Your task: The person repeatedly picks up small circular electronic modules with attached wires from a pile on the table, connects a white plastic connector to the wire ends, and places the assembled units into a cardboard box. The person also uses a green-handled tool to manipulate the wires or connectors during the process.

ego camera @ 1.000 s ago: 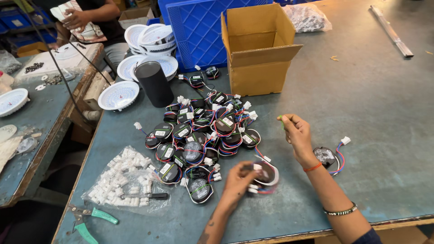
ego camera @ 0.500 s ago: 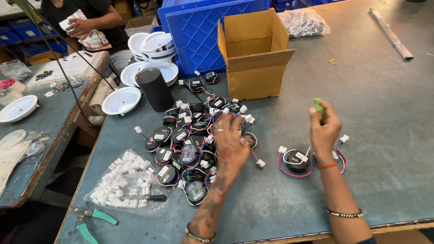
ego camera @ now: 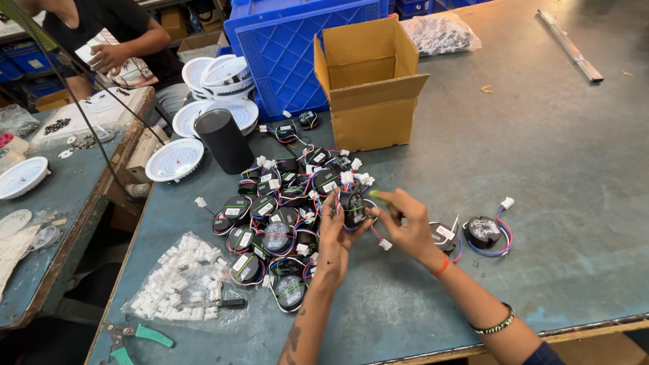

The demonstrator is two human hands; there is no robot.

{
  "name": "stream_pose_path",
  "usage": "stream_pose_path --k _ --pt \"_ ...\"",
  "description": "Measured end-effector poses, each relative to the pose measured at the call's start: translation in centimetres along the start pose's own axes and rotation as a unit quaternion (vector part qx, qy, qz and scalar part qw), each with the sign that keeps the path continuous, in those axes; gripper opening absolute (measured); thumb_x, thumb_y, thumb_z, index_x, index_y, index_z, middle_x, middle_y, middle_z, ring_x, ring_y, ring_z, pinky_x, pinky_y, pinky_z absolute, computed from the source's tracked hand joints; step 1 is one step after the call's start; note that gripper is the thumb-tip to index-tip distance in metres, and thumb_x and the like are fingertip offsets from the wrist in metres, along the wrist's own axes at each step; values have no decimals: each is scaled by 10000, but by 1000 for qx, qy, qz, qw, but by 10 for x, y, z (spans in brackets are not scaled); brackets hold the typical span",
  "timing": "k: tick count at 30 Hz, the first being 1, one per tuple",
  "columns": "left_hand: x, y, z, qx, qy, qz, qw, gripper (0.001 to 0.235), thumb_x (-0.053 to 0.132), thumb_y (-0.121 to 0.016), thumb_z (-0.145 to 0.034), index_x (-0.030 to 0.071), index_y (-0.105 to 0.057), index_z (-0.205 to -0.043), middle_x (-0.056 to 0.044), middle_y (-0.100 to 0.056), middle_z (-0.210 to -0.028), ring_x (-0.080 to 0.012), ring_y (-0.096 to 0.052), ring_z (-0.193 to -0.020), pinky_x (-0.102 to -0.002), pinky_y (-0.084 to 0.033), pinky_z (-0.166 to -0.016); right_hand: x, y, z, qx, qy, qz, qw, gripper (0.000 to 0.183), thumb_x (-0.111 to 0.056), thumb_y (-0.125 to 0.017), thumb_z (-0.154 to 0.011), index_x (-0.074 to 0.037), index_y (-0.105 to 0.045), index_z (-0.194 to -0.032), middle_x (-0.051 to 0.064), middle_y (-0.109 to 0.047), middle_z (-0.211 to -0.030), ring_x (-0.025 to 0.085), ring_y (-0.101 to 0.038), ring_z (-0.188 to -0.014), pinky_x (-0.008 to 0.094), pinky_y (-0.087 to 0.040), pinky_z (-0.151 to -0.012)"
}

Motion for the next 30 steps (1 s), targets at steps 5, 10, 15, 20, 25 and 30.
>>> stream_pose_path --k 5,10,15,20,25,30 --pt "-30 7 8 3 85 103 991 512 289 -513 -1022 208 -458 -1524 -18 -620 -1305 -138 -636 -1138 -360 -576 -966 -22 -19 7 -56 100 60 992 189 -56 -750 -873 -64 -734 -1062 76 -559 -772 204 -575 -604 344 -453 -537" --pt "-45 21 12 -4 115 59 992 520 247 -541 -1004 223 -466 -1518 17 -631 -1317 -104 -617 -1164 -326 -550 -957 -29 -30 15 -101 209 164 959 167 -95 -761 -814 -60 -705 -967 79 -602 -798 268 -647 -640 384 -507 -539" --pt "-46 19 14 -38 115 41 992 462 216 -601 -977 166 -490 -1422 -22 -633 -1261 -138 -634 -1146 -384 -606 -908 16 -36 16 -131 27 1 991 119 -64 -688 -820 -41 -633 -923 20 -579 -795 146 -548 -656 290 -440 -546" --pt "-37 15 13 -76 97 4 992 492 144 -713 -916 108 -489 -1352 -94 -627 -1223 -214 -693 -1042 -385 -645 -801 68 -45 30 -148 -219 -324 908 135 -97 -480 -949 -34 -599 -955 -51 -502 -783 33 -440 -668 215 -362 -563" --pt "-33 15 11 -89 51 -63 993 639 58 -789 -831 121 -536 -1415 -56 -618 -1147 -160 -676 -997 -344 -643 -817 83 -48 35 -153 -263 -324 896 189 -123 -422 -976 -40 -587 -936 -42 -519 -751 32 -445 -620 223 -368 -506" --pt "-39 22 11 -78 52 -75 993 505 49 -810 -826 62 -584 -1277 -19 -681 -1017 -92 -655 -915 -248 -577 -799 81 -57 39 -133 -307 -358 872 182 -133 -441 -990 -41 -590 -938 -22 -562 -795 38 -498 -692 215 -418 -576"
Point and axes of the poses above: each hand's wrist, its own z-axis away from the middle knuckle, its own y-axis out of the back of the hand, x = y × z, the point moved 8 cm from there along -z, towards the middle knuckle
